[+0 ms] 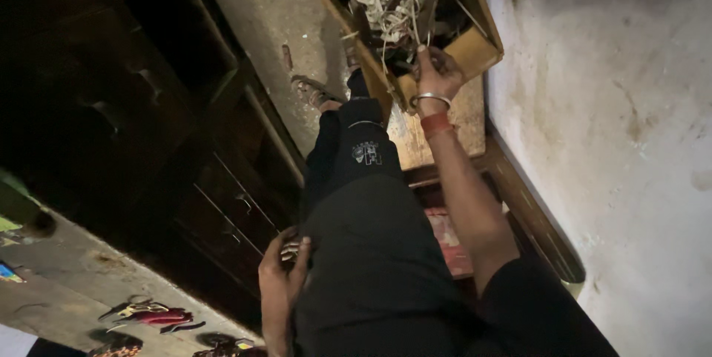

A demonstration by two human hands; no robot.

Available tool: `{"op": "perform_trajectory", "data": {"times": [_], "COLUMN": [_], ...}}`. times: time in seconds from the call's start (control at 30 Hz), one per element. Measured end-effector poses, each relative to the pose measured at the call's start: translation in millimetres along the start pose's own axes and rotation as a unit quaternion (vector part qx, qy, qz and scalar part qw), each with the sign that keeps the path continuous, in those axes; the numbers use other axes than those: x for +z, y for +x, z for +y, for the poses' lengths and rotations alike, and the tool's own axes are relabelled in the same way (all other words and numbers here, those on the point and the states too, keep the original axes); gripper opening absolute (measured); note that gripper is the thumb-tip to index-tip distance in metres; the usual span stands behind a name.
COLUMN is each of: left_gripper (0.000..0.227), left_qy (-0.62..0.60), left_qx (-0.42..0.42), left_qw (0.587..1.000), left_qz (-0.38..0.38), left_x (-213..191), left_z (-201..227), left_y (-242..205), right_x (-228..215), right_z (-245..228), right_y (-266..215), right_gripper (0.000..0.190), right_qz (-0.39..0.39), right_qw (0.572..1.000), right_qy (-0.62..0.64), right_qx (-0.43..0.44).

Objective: The person works on a motor stator assembly, stripping wire insulation with pliers, twisting wires together, and securing connections with white tape. The person handles multiple wires and tools on a cluttered workbench.

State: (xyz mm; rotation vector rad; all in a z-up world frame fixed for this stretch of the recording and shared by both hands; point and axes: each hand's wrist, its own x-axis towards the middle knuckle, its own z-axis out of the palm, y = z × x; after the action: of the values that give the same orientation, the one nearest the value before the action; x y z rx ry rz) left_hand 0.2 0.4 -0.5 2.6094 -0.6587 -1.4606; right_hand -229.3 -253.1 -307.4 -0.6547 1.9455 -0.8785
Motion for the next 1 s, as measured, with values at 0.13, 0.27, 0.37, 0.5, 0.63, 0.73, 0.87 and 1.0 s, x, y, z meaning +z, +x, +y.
{"op": "perform_trajectory", "data": {"times": [0.13,0.27,0.37,0.5,0.63,0.73,0.87,1.0], "left_gripper": [0.037,0.042,0.042,0.039,0.036,0.032,0.028,0.03], "left_qy": [0.0,0.003,0.003,0.018,0.009,-0.054,-0.095,-0.193], "left_qx": [0.007,-0.01,-0.003,-0.001,0.017,0.016,-0.002,0.152], "left_qw": [1.0,1.0,1.0,1.0,1.0,0.998,0.995,0.969], "left_qz": [0.002,-0.003,0.004,-0.004,0.007,0.028,-0.009,0.031], "left_x": [-3.0,-8.9,-12.1,-17.8,-24.0,-31.3,-33.9,-26.5], "left_z": [0.1,3.6,9.2,23.1,48.4,67.9,85.4,95.2], "left_y": [2.1,5.7,5.3,5.7,6.9,9.0,6.2,25.5], "right_x": [2.1,-3.8,-22.4,-38.9,-41.8,-42.5,-40.4,-36.4], "right_z": [-1.4,-28.7,-60.3,-97.6,-122.3,-128.9,-128.7,-132.9], "right_y": [9.7,9.7,-9.4,-41.2,-69.9,-101.4,-130.6,-168.8], "right_gripper": [0.015,0.02,0.022,0.018,0.031,0.022,0.032,0.005], "right_qz": [0.009,-0.054,-0.058,-0.062,0.092,-0.1,-0.45,-0.446], "right_qw": [0.997,0.98,0.99,0.979,0.885,0.958,0.813,0.64], "right_qy": [0.056,0.16,0.125,0.136,-0.18,0.043,0.084,-0.007], "right_qx": [0.06,0.107,0.016,-0.139,-0.419,-0.267,-0.359,-0.625]}}
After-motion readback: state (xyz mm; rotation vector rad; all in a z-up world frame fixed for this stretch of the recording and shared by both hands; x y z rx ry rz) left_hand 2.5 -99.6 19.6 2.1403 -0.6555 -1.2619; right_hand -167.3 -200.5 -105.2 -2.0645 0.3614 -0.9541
